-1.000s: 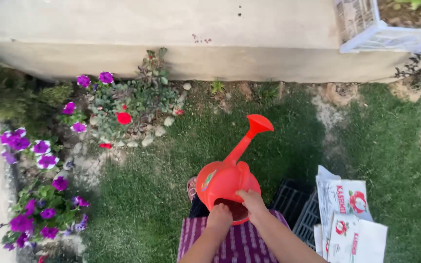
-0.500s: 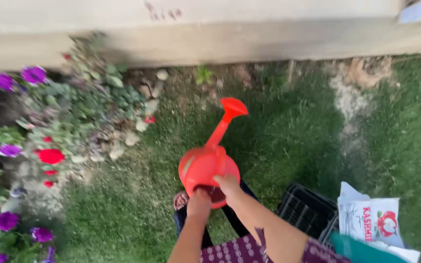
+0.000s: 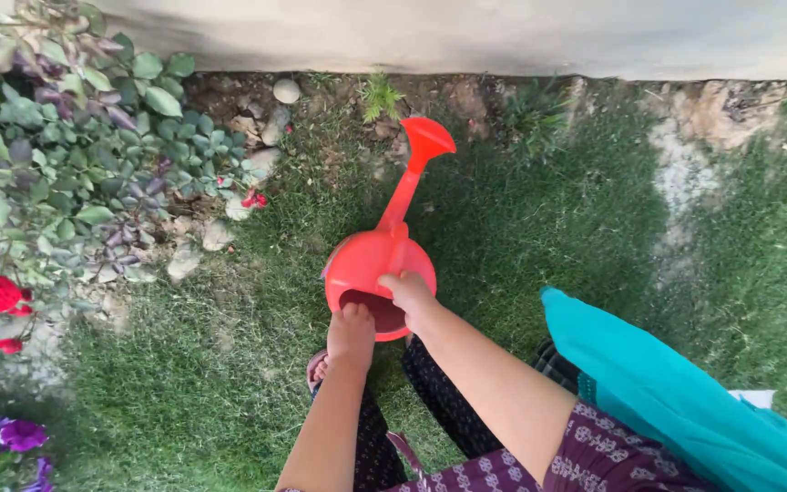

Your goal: Water several potted and ground plants using a red watering can after filling it from a hose.

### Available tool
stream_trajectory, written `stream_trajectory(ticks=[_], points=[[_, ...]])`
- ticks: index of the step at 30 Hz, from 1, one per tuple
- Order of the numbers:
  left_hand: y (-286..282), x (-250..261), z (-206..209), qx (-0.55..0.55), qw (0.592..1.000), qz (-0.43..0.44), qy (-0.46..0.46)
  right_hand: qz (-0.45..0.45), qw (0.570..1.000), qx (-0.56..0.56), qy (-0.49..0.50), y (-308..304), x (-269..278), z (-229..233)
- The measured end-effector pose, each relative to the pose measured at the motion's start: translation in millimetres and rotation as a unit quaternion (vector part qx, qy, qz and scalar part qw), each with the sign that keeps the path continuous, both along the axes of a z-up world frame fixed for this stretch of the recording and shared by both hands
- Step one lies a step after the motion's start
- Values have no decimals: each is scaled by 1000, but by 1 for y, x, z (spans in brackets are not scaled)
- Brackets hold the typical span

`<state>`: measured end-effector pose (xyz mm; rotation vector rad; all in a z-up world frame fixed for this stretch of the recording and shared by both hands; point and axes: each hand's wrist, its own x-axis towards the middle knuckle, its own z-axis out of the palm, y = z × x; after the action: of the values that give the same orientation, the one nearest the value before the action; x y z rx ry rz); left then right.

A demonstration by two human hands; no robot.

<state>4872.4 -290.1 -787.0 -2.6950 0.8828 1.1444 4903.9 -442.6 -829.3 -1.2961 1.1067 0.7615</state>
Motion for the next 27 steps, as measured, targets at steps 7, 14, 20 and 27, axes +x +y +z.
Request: stream_trajectory(ticks=[7,14,20,27], points=[[3,-6,-2,1,1000,17,11,4,1000,9,12,4,5,16],[37,-3,29,41,996,64,48,60,997,34,-22,33,-3,-31],[27,28,273,-298,885,328,145,76,995,55,-17,24,6,14],[-33,55,598,-531,773,303,172,87,988,61,-115,-22,-7,149]])
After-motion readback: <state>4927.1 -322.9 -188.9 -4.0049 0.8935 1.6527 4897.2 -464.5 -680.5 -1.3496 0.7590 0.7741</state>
